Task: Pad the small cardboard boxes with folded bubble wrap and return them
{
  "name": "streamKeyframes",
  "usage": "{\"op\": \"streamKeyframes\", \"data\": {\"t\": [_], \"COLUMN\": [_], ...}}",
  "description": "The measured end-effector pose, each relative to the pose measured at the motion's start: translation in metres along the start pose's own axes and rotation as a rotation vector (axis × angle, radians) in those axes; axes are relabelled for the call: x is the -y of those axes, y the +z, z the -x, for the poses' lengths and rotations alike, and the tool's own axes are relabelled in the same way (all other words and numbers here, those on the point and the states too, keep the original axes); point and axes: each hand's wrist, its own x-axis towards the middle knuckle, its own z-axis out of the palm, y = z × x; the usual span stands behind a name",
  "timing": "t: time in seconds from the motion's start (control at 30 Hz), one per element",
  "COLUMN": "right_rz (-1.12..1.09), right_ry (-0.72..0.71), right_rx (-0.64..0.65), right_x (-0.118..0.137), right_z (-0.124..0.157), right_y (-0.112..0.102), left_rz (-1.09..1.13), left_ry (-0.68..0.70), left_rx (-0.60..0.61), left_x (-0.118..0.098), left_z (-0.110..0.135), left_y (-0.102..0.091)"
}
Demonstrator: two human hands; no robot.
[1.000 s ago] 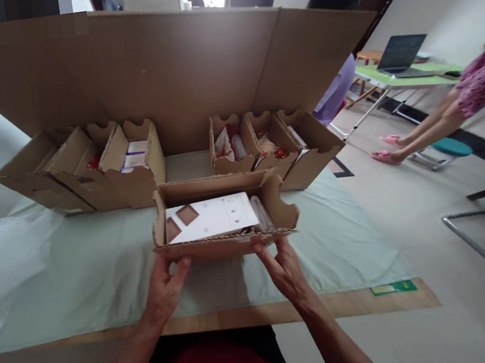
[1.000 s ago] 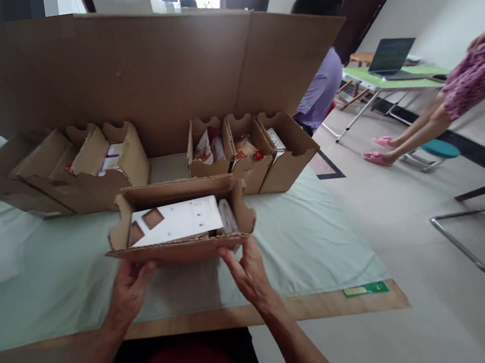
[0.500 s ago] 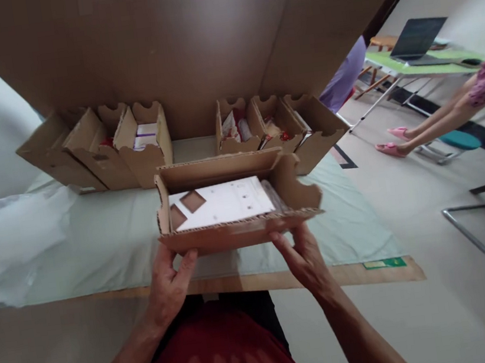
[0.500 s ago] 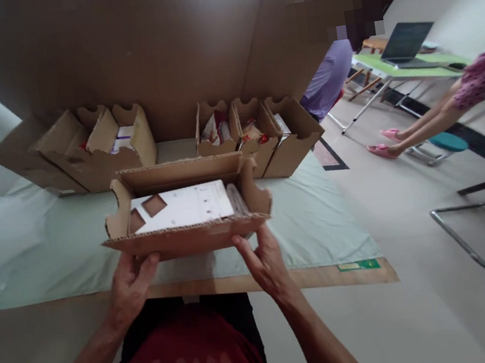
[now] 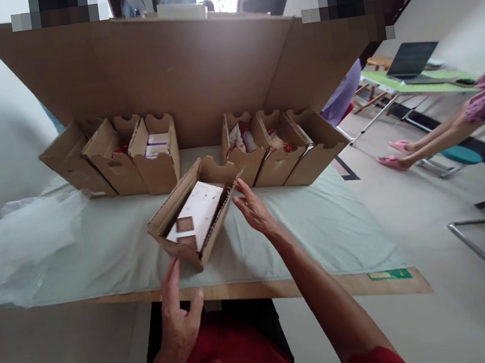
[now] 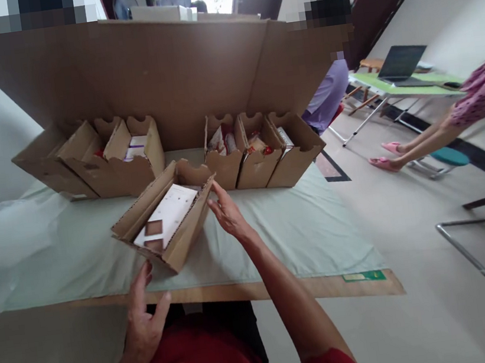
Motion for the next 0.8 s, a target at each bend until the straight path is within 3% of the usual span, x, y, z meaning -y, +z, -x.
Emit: {"op": "streamKeyframes", "data": {"t": [0.1,0.2,0.33,0.47,0.63,0.8], "right_rz": [-0.025,-0.103,-0.196,-0.197,-0.243,-0.241], "right_ry": [0.105,0.134,0.090,0.029,-0.038,-0.080], "right_rx": [-0.065,-0.034,0.036,0.006,-0.045,-0.133], "right_x": [-0.012,-0.020,-0.018,-0.013,-0.017,-0.028], "right_z": [0.032,0.078,0.107,0.094,0.073,0.034], "right_y": [0.008,0.030,0.068,0.087,0.085,0.081], "left_rz": [-0.049,-0.008,0.128,0.185,0.196,0.251], "left_ry": [-0.019,-0.005,-0.033,-0.078,-0.021,-0.020], "left_rx": [-0.079,-0.131,-0.046,-0.052,-0.074,-0.043], "left_x": [0.008,0.015,0.019,0.022,0.027,0.025], "left_z": [-0.004,-0.027,-0.053,-0.058,-0.068,-0.096], "left_y": [-0.001,-0.002,0.006,0.021,0.045,0.073]}}
